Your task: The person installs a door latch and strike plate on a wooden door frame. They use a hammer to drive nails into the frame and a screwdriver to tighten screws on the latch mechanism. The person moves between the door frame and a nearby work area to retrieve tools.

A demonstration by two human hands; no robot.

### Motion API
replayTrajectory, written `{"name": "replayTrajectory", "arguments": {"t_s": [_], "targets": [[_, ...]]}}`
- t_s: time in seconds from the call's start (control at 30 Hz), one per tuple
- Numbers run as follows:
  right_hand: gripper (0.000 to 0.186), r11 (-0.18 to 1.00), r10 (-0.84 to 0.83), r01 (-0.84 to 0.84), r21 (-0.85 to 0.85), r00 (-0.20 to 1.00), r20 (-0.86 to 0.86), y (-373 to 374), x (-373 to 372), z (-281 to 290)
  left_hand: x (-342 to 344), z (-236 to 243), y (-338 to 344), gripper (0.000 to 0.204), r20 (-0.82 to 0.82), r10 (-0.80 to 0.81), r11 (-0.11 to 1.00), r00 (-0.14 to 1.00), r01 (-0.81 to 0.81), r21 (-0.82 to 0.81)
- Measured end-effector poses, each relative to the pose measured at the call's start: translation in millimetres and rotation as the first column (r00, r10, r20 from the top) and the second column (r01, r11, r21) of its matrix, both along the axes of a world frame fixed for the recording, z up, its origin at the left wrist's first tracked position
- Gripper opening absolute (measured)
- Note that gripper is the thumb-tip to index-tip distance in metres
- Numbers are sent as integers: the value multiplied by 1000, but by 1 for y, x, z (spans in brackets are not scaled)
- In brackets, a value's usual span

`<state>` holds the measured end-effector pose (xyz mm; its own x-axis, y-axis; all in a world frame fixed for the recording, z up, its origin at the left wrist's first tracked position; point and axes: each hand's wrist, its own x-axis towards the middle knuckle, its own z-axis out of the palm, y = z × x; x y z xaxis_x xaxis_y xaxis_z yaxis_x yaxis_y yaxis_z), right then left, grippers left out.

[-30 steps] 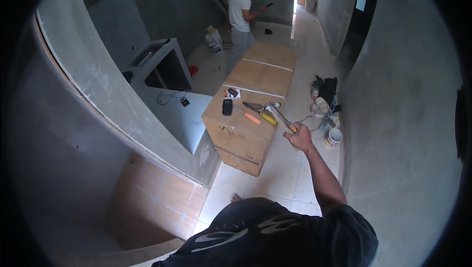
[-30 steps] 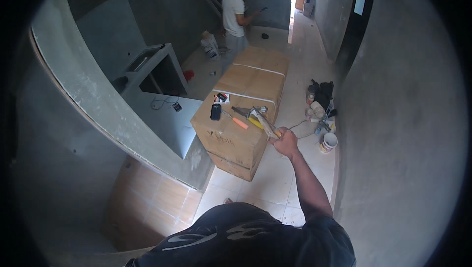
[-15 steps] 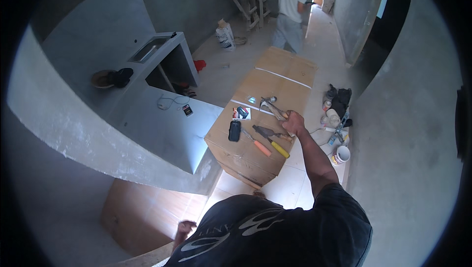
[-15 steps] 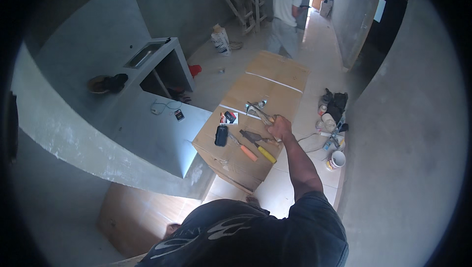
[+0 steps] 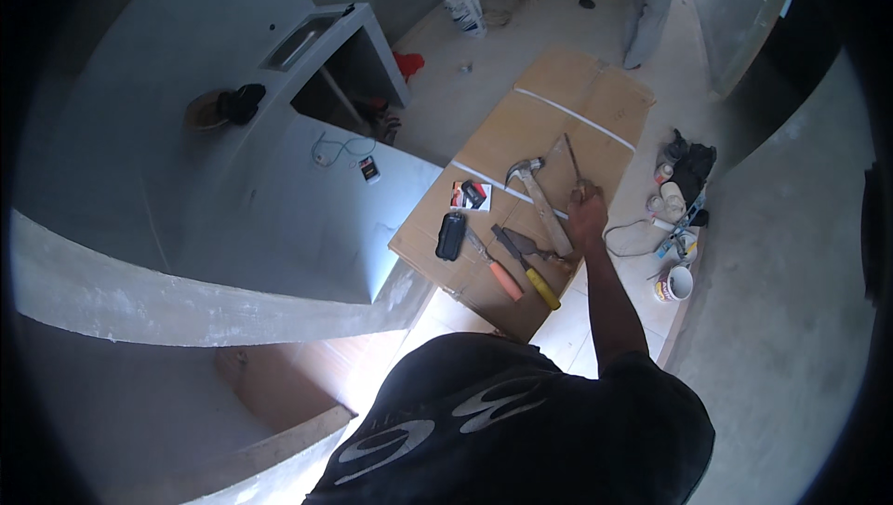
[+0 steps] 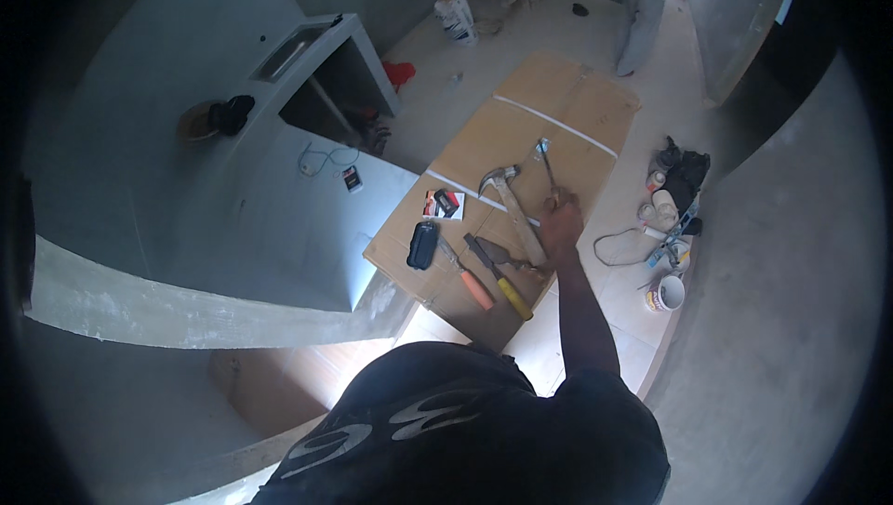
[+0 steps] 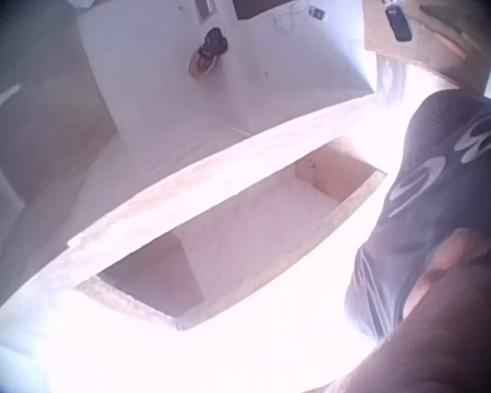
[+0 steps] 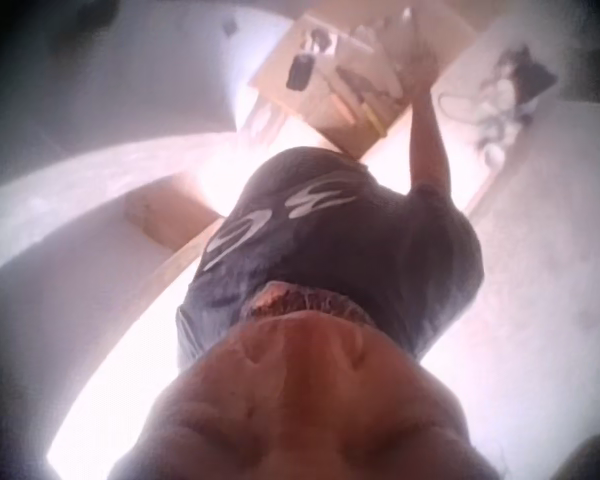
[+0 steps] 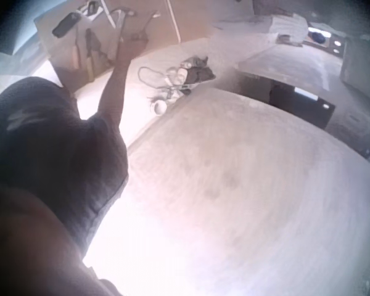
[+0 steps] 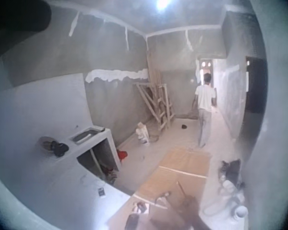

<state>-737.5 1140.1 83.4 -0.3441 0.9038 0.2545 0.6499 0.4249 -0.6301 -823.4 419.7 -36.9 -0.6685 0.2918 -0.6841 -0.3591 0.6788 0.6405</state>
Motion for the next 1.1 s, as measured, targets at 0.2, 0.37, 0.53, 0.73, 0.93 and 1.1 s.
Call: {"name": "replayTrajectory", "arguments": {"t_s": [0.2,0.37,0.53,0.73,0.93,1.1], "targets": [[29,995,-51,29,99,972,228,15,-12,-21,-16,22,51,28,-61,30,999,998,-28,31],[24,997,36,-9,-72,927,373,18,-20,-29,-41,11,58,28,-75,27,955,997,-4,298],[24,998,39,-21,-57,945,324,11,-14,-25,-66,-25,42,28,-206,-147,921,967,210,327],[42,967,-195,185,173,980,40,-7,10,-17,-102,-25,98,27,-20,-310,950,950,311,37],[38,916,-384,400,37,899,-210,-45,97,-11,-144,-9,153,27,-16,-525,851,851,525,24],[34,745,-664,651,-144,703,-256,-162,207,-58,-169,-11,163,27,5,-772,636,636,771,24]]}}
